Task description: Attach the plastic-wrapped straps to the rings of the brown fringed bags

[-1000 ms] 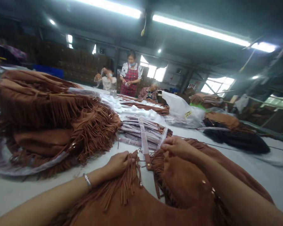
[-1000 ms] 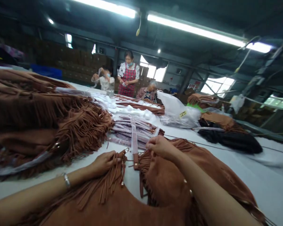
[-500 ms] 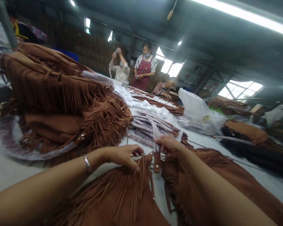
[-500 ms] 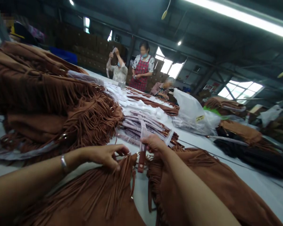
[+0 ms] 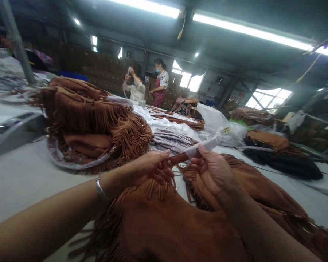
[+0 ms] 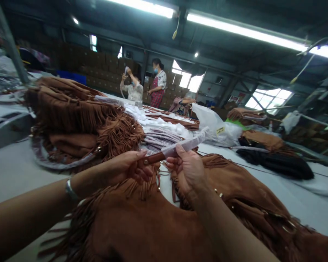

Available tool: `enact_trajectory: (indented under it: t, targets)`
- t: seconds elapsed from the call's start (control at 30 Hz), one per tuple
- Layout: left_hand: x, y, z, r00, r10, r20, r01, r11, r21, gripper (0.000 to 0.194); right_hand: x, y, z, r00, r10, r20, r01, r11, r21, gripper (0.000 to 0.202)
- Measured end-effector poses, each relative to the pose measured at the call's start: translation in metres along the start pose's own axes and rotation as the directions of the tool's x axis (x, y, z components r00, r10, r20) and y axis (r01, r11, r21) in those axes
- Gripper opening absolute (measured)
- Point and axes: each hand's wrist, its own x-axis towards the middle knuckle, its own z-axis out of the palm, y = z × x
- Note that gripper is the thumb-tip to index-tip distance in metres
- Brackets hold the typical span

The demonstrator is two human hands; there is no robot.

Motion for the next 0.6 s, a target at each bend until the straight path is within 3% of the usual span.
enact_trajectory:
  t: [0.1,0.2,0.3,0.4,0.43,0.47,0.5,0.53,0.6]
  targets:
    - [-0.019,-0.008,0.028,0.988,0.135,0.071,-0.124,0.983,-0.134,0.047,-0.031,0.006,-0.009,0.994,-0.033,-0.101,0.042,0.994,0.097,0.010]
    - [-0.031,-0.015,0.049,0.956,0.290,-0.037,-0.293,0.952,-0.093,0.036,-0.060,0.013,-0.023,0.982,-0.034,-0.187,0.064,0.986,0.153,0.015]
    - [-0.034,-0.021,0.059,0.926,0.354,-0.134,-0.353,0.935,0.031,0.030,-0.091,0.020,-0.041,0.981,0.023,-0.195,0.003,0.992,0.130,0.013]
    - [-0.032,-0.026,0.060,0.933,0.331,-0.140,-0.313,0.940,0.137,0.032,-0.122,0.021,-0.060,0.971,0.238,-0.023,-0.239,0.966,-0.102,0.022]
    - [-0.031,-0.028,0.060,0.939,0.313,-0.146,-0.284,0.940,0.188,0.032,-0.130,0.019,-0.066,0.939,0.337,0.070,-0.309,0.914,-0.264,0.028]
    - [-0.031,-0.030,0.061,0.945,0.289,-0.151,-0.248,0.938,0.243,0.032,-0.136,0.016,-0.070,0.908,0.393,0.142,-0.298,0.847,-0.441,0.033]
    - [-0.032,-0.032,0.062,0.953,0.264,-0.149,-0.212,0.932,0.295,0.032,-0.139,0.012,-0.073,0.907,0.375,0.191,-0.197,0.779,-0.596,0.036]
    - [-0.033,-0.034,0.063,0.961,0.243,-0.132,-0.187,0.923,0.335,0.032,-0.140,0.008,-0.073,0.932,0.277,0.233,-0.034,0.708,-0.705,0.035]
    - [-0.036,-0.038,0.068,0.973,0.224,-0.051,-0.192,0.916,0.353,0.031,-0.134,0.002,-0.070,0.949,-0.035,0.314,0.282,0.543,-0.791,0.024]
